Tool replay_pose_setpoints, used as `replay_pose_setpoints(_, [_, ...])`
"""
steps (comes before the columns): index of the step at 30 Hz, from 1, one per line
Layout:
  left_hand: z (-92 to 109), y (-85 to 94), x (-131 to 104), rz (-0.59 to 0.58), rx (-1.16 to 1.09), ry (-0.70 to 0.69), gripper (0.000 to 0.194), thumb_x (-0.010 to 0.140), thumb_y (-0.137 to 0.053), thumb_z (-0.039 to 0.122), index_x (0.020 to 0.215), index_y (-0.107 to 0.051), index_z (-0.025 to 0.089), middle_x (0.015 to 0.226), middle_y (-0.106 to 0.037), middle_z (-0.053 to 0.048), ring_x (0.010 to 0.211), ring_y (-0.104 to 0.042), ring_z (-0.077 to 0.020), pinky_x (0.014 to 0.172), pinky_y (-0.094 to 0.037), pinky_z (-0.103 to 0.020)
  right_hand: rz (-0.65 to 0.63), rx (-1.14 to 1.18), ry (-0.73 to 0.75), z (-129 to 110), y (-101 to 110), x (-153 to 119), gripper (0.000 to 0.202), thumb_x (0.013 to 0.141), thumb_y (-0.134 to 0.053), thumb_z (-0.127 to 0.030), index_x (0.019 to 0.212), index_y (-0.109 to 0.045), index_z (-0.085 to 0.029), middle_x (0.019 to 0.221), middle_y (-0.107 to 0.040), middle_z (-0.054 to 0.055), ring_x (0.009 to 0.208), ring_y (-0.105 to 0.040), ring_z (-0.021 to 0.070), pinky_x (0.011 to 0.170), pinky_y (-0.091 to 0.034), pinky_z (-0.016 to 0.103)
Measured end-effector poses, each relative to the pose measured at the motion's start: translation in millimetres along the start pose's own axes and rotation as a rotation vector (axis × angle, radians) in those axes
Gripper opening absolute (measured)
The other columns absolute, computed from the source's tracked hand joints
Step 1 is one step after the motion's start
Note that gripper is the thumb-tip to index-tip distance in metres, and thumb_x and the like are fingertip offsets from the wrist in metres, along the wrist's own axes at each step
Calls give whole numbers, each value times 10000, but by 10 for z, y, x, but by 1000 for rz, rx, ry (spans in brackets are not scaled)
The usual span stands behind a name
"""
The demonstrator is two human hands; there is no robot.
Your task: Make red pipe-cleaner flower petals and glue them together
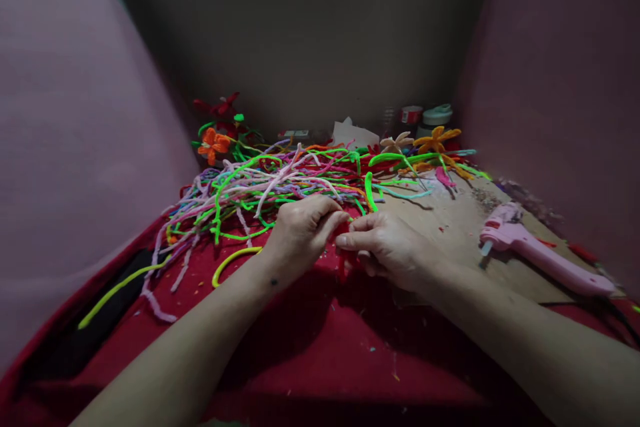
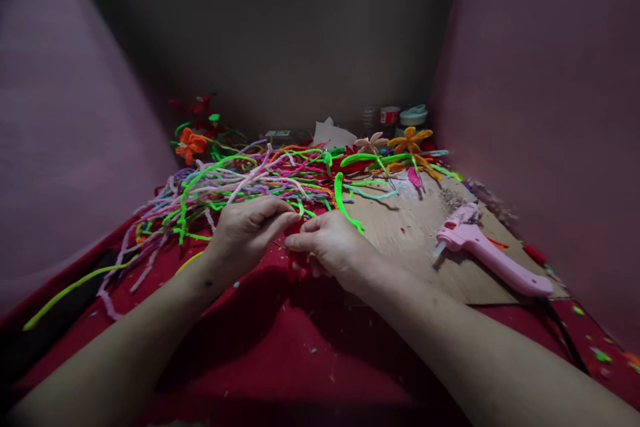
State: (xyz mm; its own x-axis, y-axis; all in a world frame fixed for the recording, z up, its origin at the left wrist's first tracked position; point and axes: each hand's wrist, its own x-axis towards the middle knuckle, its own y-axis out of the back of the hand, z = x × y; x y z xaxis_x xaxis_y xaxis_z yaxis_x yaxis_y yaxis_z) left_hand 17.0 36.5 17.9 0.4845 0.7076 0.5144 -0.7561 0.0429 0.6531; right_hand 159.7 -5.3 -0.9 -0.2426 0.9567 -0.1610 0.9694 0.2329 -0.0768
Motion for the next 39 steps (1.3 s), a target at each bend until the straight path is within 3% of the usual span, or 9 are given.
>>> replay_pose_setpoints(5, [72, 80, 43, -316, -485, 516, 207, 768, -568, 348, 850, -544, 160, 537, -496, 55, 378, -363, -46, 366, -276, -168, 129, 186, 117, -26, 25, 7, 245, 697, -608, -303, 529, -500, -160, 392, -451, -54, 314, -330, 47, 331, -204, 196])
replay_pose_setpoints(8, [81, 70, 33, -513, -440, 550, 159, 767, -554, 304, 802, -551, 149, 519, -487, 49, 377, -369, -52, 370, -281, -176, 214, 169, 176, -18, 41, 16, 232, 701, -612, -300, 548, -506, -162, 408, -443, -61, 336, -347, 53, 342, -222, 198])
replay_pose_setpoints(14, [-7, 42, -70, -235, 375, -109, 199, 800, -446, 174, 630, -547, 154, 541, -481, 16, 498, -412, -85, 473, -258, -218, 320, -158, 246, 36, 30, 25, 305, 725, -592, -245, 467, -457, -154, 418, -386, -62, 386, -294, 40, 373, -194, 200])
replay_pose_setpoints(16, [-38, 56, -80, -200, 496, -211, 200, 797, -431, 143, 667, -581, 160, 594, -531, -3, 542, -452, -103, 493, -260, -231, 292, -128, 198, 46, 38, 43, 313, 735, -580, -245, 466, -444, -161, 396, -379, -64, 356, -293, 41, 356, -185, 200])
replay_pose_setpoints(18, [-60, 66, -62, -140, 396, -141, 171, 803, -469, 181, 695, -601, 162, 621, -555, -7, 566, -479, -106, 514, -295, -227, 241, 14, 150, 49, 55, 64, 272, 754, -563, -276, 520, -479, -164, 387, -409, -62, 327, -323, 51, 339, -201, 198])
replay_pose_setpoints(22, [-89, 30, -2, -46, -272, 344, 134, 782, -557, 278, 741, -580, 153, 584, -527, 27, 448, -425, -59, 450, -316, -192, 192, 317, 157, 38, 78, 85, 203, 730, -612, -326, 637, -533, -164, 450, -470, -61, 347, -371, 52, 350, -249, 188])
replay_pose_setpoints(27, [-71, -122, -23, -194, -883, 609, 182, 717, -657, 280, 826, -603, 144, 648, -542, 30, 461, -443, -36, 450, -337, -171, 262, 415, 256, 56, 41, 99, 237, 664, -685, -316, 584, -534, -151, 460, -436, -70, 389, -345, 43, 382, -260, 194])
replay_pose_setpoints(34, [-10, -227, -77, -311, -1031, 685, 204, 706, -666, 289, 637, -553, 134, 465, -482, 45, 387, -375, -36, 398, -284, -178, 353, 70, 464, 120, 36, 106, 212, 712, -622, -322, 575, -576, -167, 620, -558, -6, 582, -508, 120, 580, -413, 274])
replay_pose_setpoints(39, [-21, -199, -69, -378, -813, 689, 220, 728, -625, 339, 656, -558, 143, 374, -423, 67, 308, -272, -34, 334, -168, -183, 424, -107, 447, 121, 56, 97, 230, 728, -584, -302, 549, -559, -160, 605, -535, 0, 587, -480, 122, 564, -392, 270])
